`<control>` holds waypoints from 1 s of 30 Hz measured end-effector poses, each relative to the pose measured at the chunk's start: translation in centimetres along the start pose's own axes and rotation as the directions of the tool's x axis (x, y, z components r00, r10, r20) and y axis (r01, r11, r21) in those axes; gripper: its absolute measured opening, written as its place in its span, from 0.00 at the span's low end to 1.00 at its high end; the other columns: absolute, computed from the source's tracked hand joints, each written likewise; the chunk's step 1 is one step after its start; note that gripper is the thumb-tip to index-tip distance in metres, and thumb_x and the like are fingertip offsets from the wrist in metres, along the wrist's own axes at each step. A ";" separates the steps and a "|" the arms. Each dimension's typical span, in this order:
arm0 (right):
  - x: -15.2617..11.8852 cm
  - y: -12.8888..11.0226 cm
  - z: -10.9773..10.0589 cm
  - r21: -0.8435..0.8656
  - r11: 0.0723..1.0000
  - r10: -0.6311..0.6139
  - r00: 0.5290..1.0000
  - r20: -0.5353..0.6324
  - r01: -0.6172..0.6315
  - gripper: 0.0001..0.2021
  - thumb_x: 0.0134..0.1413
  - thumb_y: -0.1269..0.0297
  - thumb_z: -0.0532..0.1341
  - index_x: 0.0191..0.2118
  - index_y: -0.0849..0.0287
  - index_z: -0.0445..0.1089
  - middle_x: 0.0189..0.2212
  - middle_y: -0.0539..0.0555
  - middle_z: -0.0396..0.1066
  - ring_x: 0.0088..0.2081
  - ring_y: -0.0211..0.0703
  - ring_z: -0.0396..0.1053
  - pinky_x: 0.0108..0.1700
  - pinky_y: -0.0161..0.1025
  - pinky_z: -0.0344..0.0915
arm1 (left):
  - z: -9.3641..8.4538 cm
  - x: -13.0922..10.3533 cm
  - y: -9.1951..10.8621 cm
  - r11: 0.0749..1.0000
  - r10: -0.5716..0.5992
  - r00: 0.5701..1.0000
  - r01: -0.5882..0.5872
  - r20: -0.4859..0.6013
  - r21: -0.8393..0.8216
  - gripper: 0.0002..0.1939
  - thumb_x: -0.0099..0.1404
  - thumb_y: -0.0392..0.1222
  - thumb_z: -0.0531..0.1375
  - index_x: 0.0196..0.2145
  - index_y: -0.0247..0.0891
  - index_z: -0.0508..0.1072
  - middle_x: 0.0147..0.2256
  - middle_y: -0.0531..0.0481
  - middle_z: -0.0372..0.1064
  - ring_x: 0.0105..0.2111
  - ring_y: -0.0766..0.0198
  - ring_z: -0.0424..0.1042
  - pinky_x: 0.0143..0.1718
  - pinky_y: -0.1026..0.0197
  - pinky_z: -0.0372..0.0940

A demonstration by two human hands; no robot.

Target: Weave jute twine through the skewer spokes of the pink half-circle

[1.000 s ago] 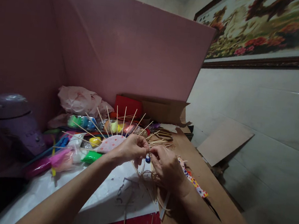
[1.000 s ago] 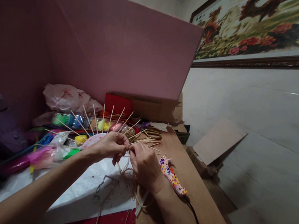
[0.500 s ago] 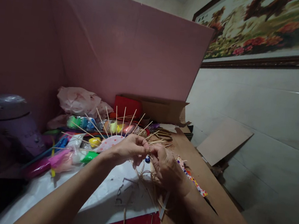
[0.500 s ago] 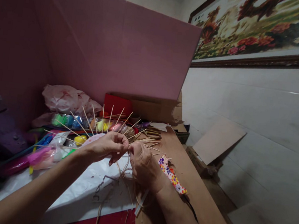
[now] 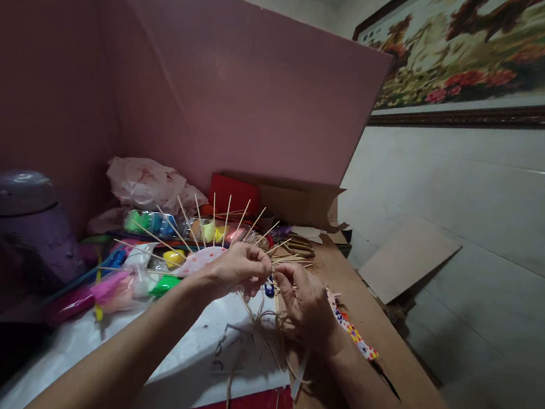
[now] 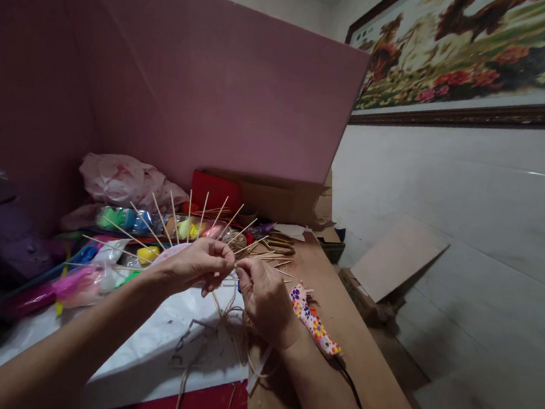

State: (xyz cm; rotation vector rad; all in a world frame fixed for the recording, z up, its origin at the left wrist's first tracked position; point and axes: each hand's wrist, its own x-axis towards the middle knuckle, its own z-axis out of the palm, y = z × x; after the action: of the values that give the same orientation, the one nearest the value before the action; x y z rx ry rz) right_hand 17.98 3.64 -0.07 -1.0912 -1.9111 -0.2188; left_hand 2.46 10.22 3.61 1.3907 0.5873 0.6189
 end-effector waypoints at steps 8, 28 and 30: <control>0.0 0.0 -0.1 -0.184 0.977 -0.104 0.994 0.030 0.108 0.06 0.59 0.70 0.51 0.38 0.62 0.64 0.31 0.57 0.70 0.32 0.43 0.68 0.35 0.40 0.63 | 0.3 0.1 -0.4 0.999 0.015 1.000 -0.015 -0.020 0.036 0.05 0.45 0.35 0.60 0.20 0.33 0.66 0.12 0.56 0.61 0.10 0.70 0.61 0.09 0.69 0.58; -0.3 -0.8 1.0 0.076 0.976 0.210 0.977 -0.042 -0.206 0.08 0.59 0.65 0.52 0.37 0.60 0.66 0.30 0.54 0.70 0.31 0.42 0.67 0.35 0.37 0.60 | 0.5 0.3 -0.6 0.999 0.025 0.999 -0.023 -0.026 0.048 0.04 0.44 0.34 0.60 0.20 0.32 0.67 0.12 0.56 0.61 0.10 0.70 0.61 0.10 0.68 0.59; -0.2 -0.8 1.1 0.175 0.930 0.332 0.943 -0.027 -0.323 0.08 0.59 0.63 0.51 0.34 0.59 0.65 0.26 0.52 0.68 0.27 0.40 0.66 0.31 0.37 0.60 | 0.7 0.2 -0.5 0.998 0.026 0.999 -0.025 -0.023 0.064 0.03 0.44 0.34 0.59 0.20 0.33 0.67 0.12 0.56 0.61 0.10 0.70 0.62 0.10 0.68 0.59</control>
State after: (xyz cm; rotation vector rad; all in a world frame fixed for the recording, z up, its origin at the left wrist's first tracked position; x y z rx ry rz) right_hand 16.77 3.67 -0.65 -1.2541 -1.6338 0.0973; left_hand 3.12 9.85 3.16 1.4536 0.6139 0.6430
